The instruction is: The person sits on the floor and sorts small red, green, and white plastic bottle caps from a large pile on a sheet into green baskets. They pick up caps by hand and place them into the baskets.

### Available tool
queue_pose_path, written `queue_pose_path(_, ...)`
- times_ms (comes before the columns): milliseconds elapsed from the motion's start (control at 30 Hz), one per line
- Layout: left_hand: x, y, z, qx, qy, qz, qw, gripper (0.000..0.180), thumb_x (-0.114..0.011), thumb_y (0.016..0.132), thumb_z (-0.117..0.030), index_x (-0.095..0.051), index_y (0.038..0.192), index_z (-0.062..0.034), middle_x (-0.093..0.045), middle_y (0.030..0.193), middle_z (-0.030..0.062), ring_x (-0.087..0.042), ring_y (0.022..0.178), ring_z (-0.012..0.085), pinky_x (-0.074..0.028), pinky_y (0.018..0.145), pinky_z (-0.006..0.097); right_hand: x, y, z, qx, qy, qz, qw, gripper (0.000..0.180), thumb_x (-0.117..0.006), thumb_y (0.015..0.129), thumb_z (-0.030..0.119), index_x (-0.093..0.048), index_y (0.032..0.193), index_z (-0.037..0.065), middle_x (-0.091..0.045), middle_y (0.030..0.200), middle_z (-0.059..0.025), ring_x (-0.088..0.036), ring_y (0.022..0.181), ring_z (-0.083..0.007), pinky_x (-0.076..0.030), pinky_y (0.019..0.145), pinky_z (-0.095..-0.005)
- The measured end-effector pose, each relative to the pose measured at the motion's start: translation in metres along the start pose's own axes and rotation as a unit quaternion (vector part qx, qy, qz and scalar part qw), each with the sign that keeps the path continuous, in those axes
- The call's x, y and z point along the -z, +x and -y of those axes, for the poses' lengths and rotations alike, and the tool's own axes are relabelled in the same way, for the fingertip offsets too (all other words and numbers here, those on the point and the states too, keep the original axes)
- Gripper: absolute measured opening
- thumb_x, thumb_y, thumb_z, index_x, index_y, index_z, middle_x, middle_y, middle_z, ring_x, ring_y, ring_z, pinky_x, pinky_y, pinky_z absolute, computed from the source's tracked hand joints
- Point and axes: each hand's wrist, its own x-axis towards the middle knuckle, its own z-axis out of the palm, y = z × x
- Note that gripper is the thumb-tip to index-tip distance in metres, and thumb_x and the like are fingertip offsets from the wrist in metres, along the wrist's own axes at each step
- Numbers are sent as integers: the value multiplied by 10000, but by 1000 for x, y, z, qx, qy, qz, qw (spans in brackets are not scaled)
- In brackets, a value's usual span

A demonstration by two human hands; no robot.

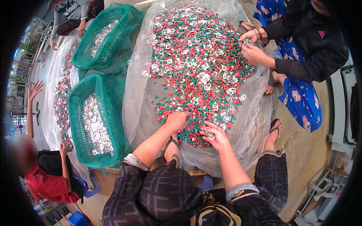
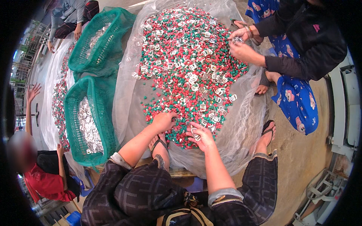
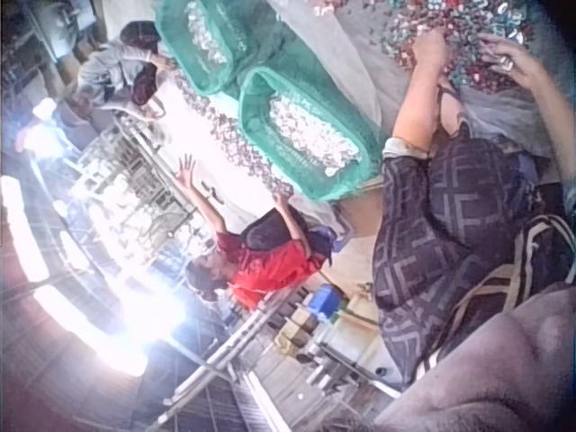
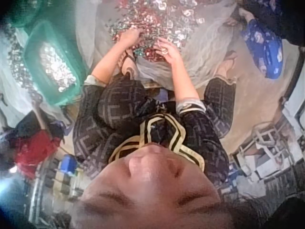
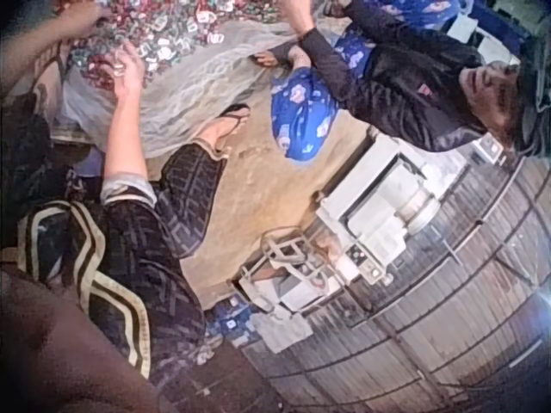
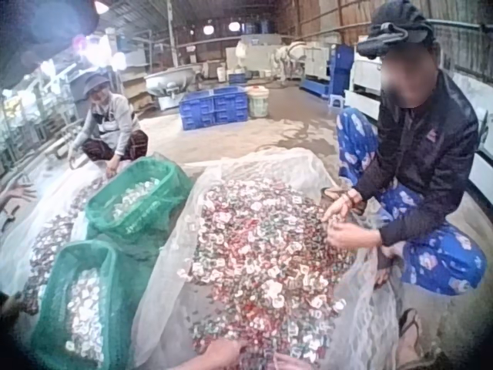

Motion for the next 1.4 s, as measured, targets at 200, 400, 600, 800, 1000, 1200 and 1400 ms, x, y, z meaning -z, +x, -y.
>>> queue_pose_path(200, -3, -1, 12, -7, -256, 20, 966, 228, -736, 692, -149, -568, 798, -38, -591, 685, 24, -583, 654, 114, -475, 611, 292, 11, 1, 4, 15, 66, -4, 998, 301, -552, 810, 205, -584, 1035, 7, -634, 841, -80, -632, 799, -207, -526, 628, -346)
queue_pose_path(400, 2, -1, 20, 10, -308, 22, 951, 216, -719, 727, -194, -650, 863, -41, -638, 758, 65, -591, 692, 128, -478, 646, 295, 9, -1, 5, 0, 48, -37, 998, 276, -569, 830, 282, -626, 952, 40, -593, 701, -16, -588, 654, -151, -510, 585, -327)
queue_pose_path(600, -1, -4, 9, 114, -523, 150, 832, 185, -673, 786, -165, -663, 909, -27, -648, 787, 20, -578, 704, 93, -470, 655, 258, -24, -9, 7, 24, -115, -21, 993, 230, -689, 775, 174, -600, 970, 92, -556, 727, 24, -508, 608, -74, -512, 531, -253)
queue_pose_path(800, -16, -4, -1, -51, -263, -28, 963, 206, -676, 758, -172, -648, 952, -108, -665, 838, 69, -630, 747, 180, -487, 639, 308, -7, 6, 2, 38, -110, -63, 991, 107, -628, 781, 137, -526, 786, 102, -590, 762, -13, -569, 634, -123, -510, 499, -267)
queue_pose_path(1000, -21, 1, -25, -154, 17, -139, 978, 193, -637, 752, -203, -644, 936, -144, -652, 828, 70, -633, 720, 261, -500, 594, 378, 13, 5, 9, 84, 14, -73, 994, 70, -559, 786, 101, -490, 777, 97, -649, 855, -130, -620, 642, -188, -494, 478, -291)
queue_pose_path(1200, -18, -1, -24, -65, -170, -132, 974, 154, -649, 763, -198, -663, 856, -77, -648, 775, 100, -628, 680, 246, -488, 618, 348, 9, -3, 19, 62, 45, -39, 996, 115, -591, 809, 114, -482, 772, 105, -657, 827, -115, -617, 624, -182, -447, 466, -261)
queue_pose_path(1400, -11, -17, -25, -66, -294, -93, 949, 178, -663, 770, -186, -660, 865, -36, -618, 683, 75, -573, 622, 132, -453, 599, 288, 24, 28, -6, 349, -513, -199, 759, 168, -631, 791, 75, -476, 728, 88, -613, 721, -49, -604, 615, -144, -433, 485, -261)
